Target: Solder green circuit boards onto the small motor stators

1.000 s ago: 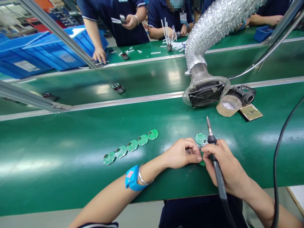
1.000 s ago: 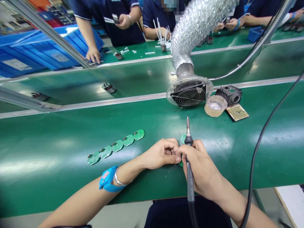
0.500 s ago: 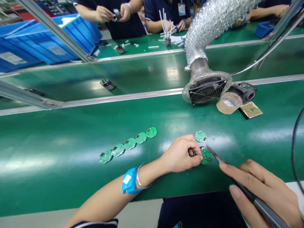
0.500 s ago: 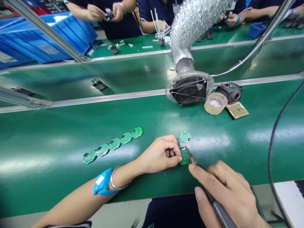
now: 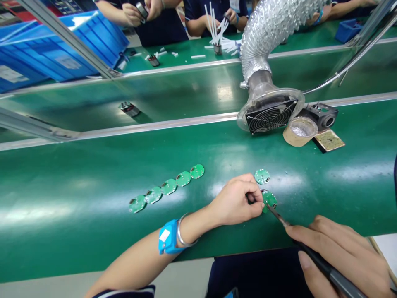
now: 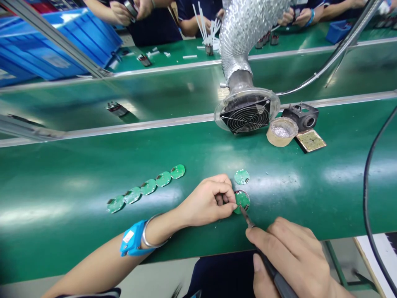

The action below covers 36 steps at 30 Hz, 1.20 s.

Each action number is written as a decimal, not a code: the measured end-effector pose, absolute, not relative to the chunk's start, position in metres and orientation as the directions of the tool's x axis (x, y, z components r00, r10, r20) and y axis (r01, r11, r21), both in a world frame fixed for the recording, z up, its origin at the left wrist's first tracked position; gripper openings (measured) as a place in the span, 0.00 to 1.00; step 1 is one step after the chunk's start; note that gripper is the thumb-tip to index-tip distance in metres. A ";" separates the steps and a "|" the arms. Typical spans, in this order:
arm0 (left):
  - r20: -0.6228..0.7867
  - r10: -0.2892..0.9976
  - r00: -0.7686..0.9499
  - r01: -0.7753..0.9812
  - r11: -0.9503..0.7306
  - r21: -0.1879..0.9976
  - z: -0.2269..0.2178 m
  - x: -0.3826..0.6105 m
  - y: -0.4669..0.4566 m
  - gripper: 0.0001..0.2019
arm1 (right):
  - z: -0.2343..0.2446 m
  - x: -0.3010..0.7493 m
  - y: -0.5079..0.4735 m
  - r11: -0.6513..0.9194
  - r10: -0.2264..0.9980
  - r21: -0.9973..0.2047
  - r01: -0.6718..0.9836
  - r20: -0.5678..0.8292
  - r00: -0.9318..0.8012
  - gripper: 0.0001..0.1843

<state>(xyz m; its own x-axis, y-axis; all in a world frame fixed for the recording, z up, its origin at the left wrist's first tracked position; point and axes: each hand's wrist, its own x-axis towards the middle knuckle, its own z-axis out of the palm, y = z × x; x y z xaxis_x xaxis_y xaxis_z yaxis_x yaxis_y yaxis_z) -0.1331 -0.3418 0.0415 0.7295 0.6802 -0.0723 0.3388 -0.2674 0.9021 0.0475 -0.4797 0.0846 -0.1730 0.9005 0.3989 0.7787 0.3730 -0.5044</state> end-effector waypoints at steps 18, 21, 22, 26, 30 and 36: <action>-0.118 0.684 0.720 0.380 -0.246 0.892 0.045 -0.131 -0.343 0.04 | 0.077 0.043 -0.484 0.447 0.860 -0.479 0.756 0.464 -0.215 0.20; -0.122 0.686 0.717 0.386 -0.246 0.889 0.045 -0.131 -0.343 0.04 | 0.080 0.047 -0.488 0.434 0.867 -0.470 0.768 0.450 -0.214 0.17; -0.122 0.685 0.718 0.386 -0.246 0.889 0.045 -0.131 -0.343 0.04 | 0.081 0.049 -0.490 0.417 0.873 -0.467 0.780 0.443 -0.201 0.16; -0.124 0.679 0.724 0.385 -0.249 0.889 0.045 -0.130 -0.344 0.04 | 0.080 0.060 -0.486 0.377 0.881 -0.464 0.802 0.447 -0.156 0.19; -0.120 0.675 0.728 0.391 -0.264 0.882 0.047 -0.130 -0.344 0.05 | 0.062 0.059 -0.462 0.395 0.868 -0.526 0.753 0.482 -0.118 0.22; 0.057 0.560 0.827 0.229 -0.427 0.875 0.044 -0.153 -0.335 0.12 | 0.038 0.046 -0.438 0.435 0.895 -0.644 0.629 0.387 -0.223 0.15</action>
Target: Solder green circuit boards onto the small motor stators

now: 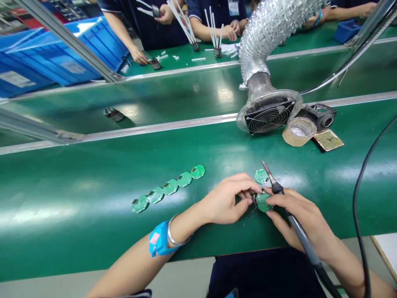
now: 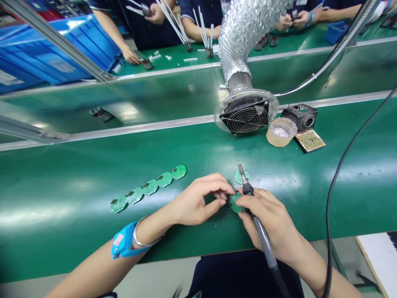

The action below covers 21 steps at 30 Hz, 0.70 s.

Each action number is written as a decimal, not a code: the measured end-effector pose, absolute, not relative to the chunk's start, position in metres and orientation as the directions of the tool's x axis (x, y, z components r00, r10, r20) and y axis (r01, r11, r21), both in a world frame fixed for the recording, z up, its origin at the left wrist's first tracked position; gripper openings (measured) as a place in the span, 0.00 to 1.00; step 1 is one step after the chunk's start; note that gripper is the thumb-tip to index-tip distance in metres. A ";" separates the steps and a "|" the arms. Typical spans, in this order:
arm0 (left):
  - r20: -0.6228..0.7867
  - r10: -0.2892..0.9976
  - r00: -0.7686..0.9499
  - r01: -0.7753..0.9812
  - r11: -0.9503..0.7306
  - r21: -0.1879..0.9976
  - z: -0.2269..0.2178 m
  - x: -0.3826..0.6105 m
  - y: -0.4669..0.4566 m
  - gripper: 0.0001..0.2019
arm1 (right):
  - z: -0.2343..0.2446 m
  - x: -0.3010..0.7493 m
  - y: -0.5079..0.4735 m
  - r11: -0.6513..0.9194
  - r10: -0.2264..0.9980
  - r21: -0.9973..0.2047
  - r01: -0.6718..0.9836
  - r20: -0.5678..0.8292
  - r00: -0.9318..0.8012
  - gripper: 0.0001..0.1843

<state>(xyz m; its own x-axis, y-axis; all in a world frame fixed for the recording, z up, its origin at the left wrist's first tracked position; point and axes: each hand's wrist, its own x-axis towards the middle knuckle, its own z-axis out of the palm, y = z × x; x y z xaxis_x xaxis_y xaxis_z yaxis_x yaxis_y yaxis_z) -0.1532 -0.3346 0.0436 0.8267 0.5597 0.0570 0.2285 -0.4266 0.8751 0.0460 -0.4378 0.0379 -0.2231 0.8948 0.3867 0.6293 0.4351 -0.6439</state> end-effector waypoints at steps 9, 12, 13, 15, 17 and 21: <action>0.193 0.515 0.836 0.149 -0.549 0.822 0.029 -0.159 -0.342 0.07 | 0.028 0.050 -0.438 0.437 0.890 -0.631 0.641 0.404 -0.210 0.16; 0.037 0.612 0.790 0.168 -0.275 0.947 0.033 -0.149 -0.344 0.06 | 0.030 0.050 -0.438 0.415 0.902 -0.638 0.649 0.384 -0.200 0.16; -0.015 0.618 0.786 0.188 -0.215 0.958 0.035 -0.146 -0.345 0.06 | 0.033 0.050 -0.438 0.406 0.906 -0.649 0.644 0.380 -0.188 0.16; -0.084 0.622 0.779 0.228 -0.155 0.961 0.038 -0.141 -0.346 0.04 | 0.040 0.047 -0.437 0.413 0.899 -0.669 0.619 0.406 -0.161 0.16; -0.108 0.631 0.768 0.252 -0.143 0.957 0.041 -0.139 -0.347 0.03 | 0.045 0.043 -0.436 0.453 0.870 -0.655 0.605 0.472 -0.140 0.17; -0.103 0.625 0.773 0.256 -0.160 0.953 0.043 -0.139 -0.348 0.04 | 0.046 0.037 -0.432 0.492 0.844 -0.589 0.641 0.503 -0.186 0.17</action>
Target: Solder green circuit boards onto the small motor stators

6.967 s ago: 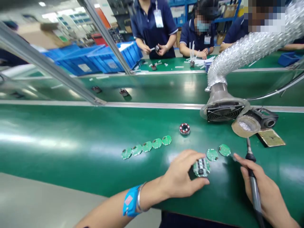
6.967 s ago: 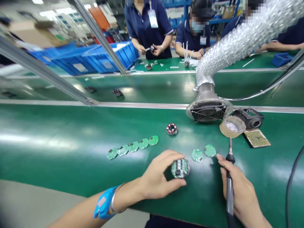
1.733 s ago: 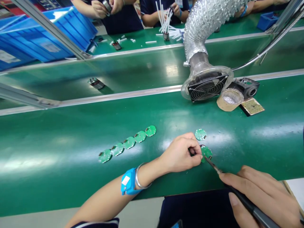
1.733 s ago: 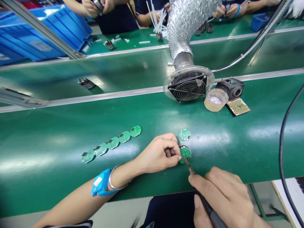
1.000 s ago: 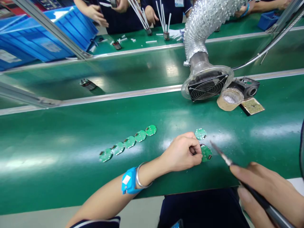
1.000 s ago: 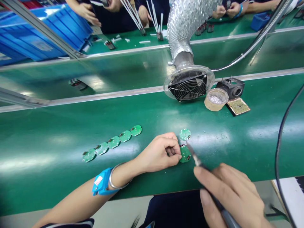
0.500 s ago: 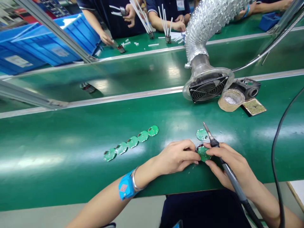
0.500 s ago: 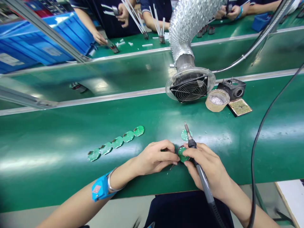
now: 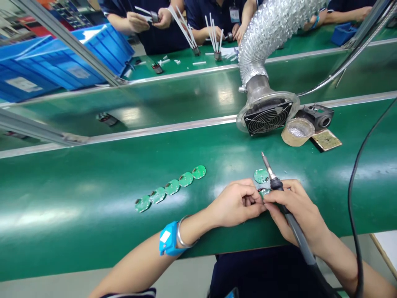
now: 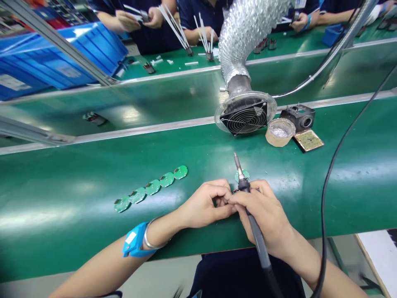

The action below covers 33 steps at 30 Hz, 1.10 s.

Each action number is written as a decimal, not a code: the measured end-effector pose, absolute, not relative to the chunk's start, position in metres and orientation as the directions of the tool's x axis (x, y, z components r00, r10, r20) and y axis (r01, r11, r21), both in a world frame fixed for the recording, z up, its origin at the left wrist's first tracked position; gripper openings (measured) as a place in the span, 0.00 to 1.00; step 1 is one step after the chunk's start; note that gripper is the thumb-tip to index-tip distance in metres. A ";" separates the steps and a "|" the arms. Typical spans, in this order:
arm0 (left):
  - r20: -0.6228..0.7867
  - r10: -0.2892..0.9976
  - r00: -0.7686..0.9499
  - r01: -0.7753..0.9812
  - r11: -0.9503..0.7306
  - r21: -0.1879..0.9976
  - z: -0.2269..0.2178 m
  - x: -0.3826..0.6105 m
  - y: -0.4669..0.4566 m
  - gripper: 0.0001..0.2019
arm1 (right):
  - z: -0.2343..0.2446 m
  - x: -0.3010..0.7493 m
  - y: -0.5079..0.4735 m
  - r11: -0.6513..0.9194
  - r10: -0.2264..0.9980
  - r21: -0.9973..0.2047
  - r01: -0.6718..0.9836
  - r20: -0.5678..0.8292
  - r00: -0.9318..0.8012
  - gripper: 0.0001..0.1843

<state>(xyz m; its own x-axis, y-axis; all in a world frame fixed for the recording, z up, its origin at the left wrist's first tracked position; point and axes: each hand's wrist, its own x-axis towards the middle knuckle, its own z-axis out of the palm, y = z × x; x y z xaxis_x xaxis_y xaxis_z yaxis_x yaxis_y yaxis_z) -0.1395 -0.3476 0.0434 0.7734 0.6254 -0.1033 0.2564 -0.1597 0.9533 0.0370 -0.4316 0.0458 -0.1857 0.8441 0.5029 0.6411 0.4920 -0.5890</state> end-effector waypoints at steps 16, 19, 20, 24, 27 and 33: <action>0.099 0.712 0.696 0.249 -0.368 0.896 0.029 -0.140 -0.370 0.03 | 0.057 0.061 -0.459 0.483 0.840 -0.521 0.704 0.501 -0.206 0.25; 0.147 0.714 0.685 0.256 -0.424 0.869 0.028 -0.140 -0.371 0.03 | 0.073 0.068 -0.471 0.448 0.863 -0.525 0.723 0.466 -0.196 0.24; 0.151 0.714 0.684 0.260 -0.432 0.864 0.028 -0.140 -0.371 0.03 | 0.076 0.070 -0.476 0.434 0.872 -0.523 0.733 0.448 -0.197 0.23; 0.157 0.722 0.673 0.269 -0.437 0.858 0.029 -0.139 -0.371 0.03 | 0.079 0.073 -0.489 0.403 0.893 -0.540 0.739 0.409 -0.188 0.17; 0.160 0.727 0.668 0.267 -0.434 0.860 0.030 -0.138 -0.372 0.03 | 0.079 0.069 -0.487 0.431 0.882 -0.560 0.708 0.426 -0.200 0.14; 0.137 0.743 0.656 0.300 -0.422 0.855 0.032 -0.138 -0.373 0.03 | 0.080 0.065 -0.477 0.435 0.884 -0.546 0.716 0.410 -0.224 0.14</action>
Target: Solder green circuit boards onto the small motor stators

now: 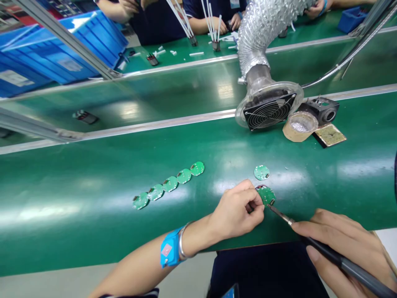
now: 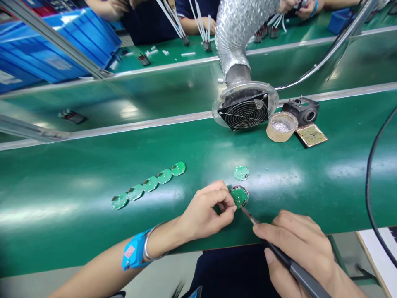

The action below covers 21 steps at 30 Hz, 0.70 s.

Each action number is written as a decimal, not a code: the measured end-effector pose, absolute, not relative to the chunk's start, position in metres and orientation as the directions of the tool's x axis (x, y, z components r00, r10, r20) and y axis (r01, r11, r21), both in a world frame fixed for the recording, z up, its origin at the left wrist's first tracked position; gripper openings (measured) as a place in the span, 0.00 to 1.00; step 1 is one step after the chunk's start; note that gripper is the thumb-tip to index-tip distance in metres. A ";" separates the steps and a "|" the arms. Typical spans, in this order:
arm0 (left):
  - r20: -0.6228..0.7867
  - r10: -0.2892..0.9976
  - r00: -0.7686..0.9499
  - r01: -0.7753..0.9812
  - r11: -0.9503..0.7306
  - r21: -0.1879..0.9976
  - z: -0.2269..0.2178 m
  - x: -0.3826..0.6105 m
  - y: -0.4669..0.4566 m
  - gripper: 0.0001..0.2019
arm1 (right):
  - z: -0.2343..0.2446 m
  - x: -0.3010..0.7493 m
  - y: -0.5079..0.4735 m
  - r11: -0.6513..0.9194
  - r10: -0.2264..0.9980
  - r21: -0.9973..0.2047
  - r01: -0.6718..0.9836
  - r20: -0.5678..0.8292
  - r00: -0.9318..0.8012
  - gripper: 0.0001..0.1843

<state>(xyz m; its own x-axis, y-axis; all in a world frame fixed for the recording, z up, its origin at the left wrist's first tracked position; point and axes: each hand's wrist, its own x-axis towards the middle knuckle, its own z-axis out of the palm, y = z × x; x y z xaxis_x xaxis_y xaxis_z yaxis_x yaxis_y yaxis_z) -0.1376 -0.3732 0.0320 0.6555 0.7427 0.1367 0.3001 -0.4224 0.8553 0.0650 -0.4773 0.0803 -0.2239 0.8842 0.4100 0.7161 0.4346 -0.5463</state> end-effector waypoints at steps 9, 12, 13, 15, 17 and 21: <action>0.119 0.767 0.631 0.351 -0.419 0.838 0.033 -0.136 -0.376 0.04 | 0.072 0.069 -0.486 0.421 0.897 -0.529 0.737 0.364 -0.251 0.16; 0.131 0.768 0.627 0.347 -0.426 0.836 0.033 -0.135 -0.376 0.04 | 0.071 0.069 -0.486 0.430 0.893 -0.523 0.736 0.369 -0.259 0.16; 0.134 0.768 0.627 0.346 -0.428 0.835 0.033 -0.135 -0.376 0.04 | 0.071 0.069 -0.486 0.433 0.891 -0.519 0.737 0.372 -0.261 0.16; 0.136 0.768 0.626 0.347 -0.430 0.834 0.033 -0.135 -0.377 0.05 | 0.072 0.072 -0.487 0.437 0.889 -0.518 0.735 0.372 -0.266 0.16; 0.134 0.769 0.625 0.351 -0.430 0.832 0.033 -0.136 -0.377 0.05 | 0.074 0.076 -0.489 0.437 0.889 -0.530 0.727 0.375 -0.261 0.16; 0.126 0.768 0.627 0.367 -0.434 0.823 0.032 -0.136 -0.376 0.05 | 0.075 0.080 -0.486 0.434 0.879 -0.535 0.725 0.427 -0.211 0.16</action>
